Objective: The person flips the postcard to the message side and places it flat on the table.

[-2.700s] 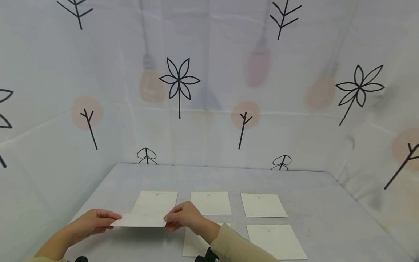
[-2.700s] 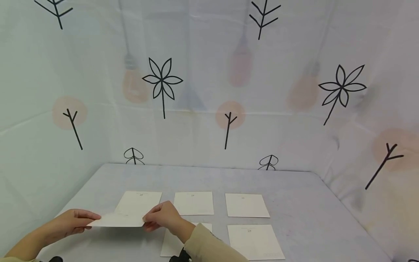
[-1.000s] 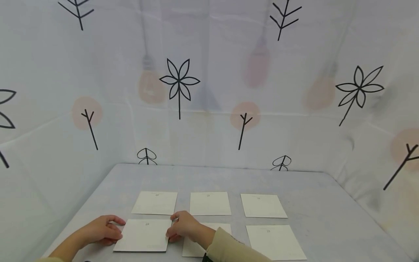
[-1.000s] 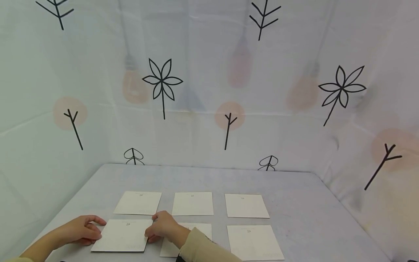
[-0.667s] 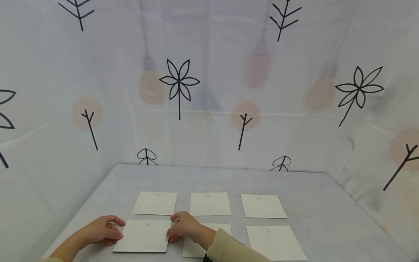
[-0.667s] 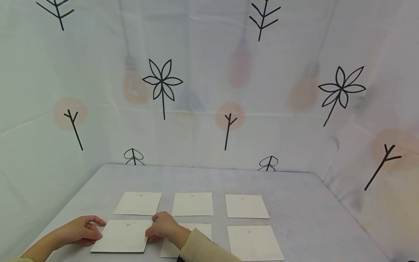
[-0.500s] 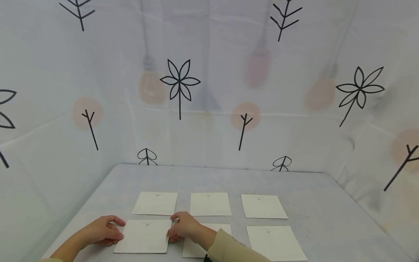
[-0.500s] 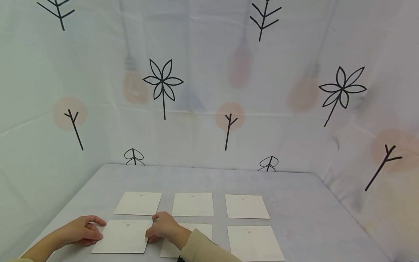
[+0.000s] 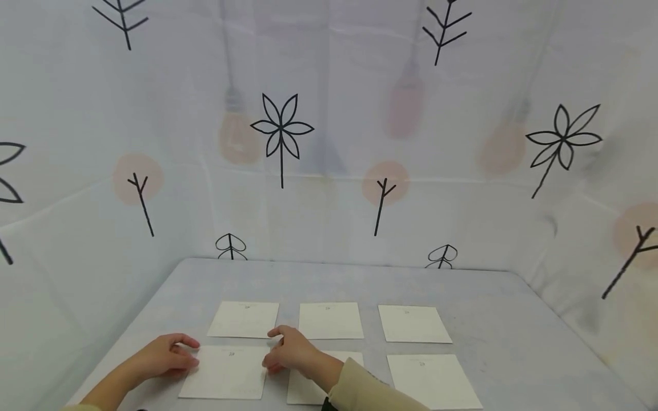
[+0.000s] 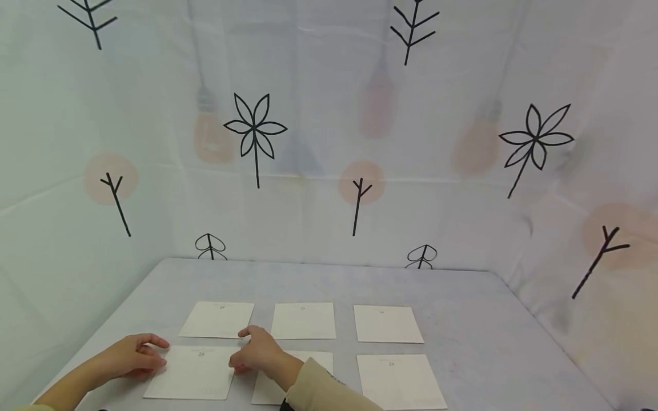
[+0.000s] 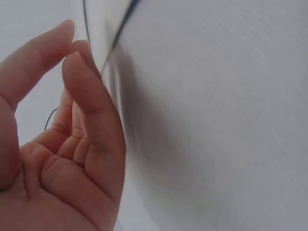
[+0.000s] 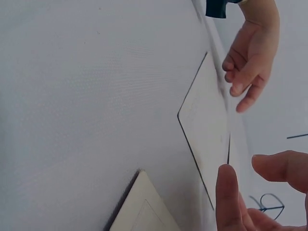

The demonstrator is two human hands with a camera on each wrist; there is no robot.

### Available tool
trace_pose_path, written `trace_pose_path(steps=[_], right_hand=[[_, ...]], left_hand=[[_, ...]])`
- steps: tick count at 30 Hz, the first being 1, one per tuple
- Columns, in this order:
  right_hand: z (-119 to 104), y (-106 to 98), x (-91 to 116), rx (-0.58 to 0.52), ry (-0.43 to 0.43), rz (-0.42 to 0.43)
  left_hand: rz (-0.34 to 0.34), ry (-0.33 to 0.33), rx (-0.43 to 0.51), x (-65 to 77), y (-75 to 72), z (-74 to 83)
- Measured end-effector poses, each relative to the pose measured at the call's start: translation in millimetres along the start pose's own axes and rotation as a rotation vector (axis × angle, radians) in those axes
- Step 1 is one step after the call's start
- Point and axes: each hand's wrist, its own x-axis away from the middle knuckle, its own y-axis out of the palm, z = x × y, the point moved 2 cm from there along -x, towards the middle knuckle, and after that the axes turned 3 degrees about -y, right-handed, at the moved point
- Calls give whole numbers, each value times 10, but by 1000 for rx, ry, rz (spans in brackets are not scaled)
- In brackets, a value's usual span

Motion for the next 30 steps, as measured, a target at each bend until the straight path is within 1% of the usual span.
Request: trace_pose_path(steps=[4,5,9,12,15,19,21,26,30], right_hand=[[-38,-30,2,-33,-21,13],[-44,-39,1,-42,-25,18],[-63,-85,0,-59,-46,33],[-70,-140,7,-69,-63,42],[-68,-219,17,-65,-76,55],[-61,-330,41,-58,-85,75],[-58,-381,59,-55,-89,84],[-39,-514,99,-54,-95,109],[-8,-630,133,-47,-95,133]], left_hand=[[46,-4,46,-48,36,103],[47,-3,59,-57,47,135],[27,18,101,-65,100,282],[-1,70,119,-56,148,393],[-11,115,138,-58,206,486],[-19,153,156,-87,289,586],[-16,159,159,-113,328,624],[-2,151,158,-149,418,728],[-14,172,159,-153,495,837]])
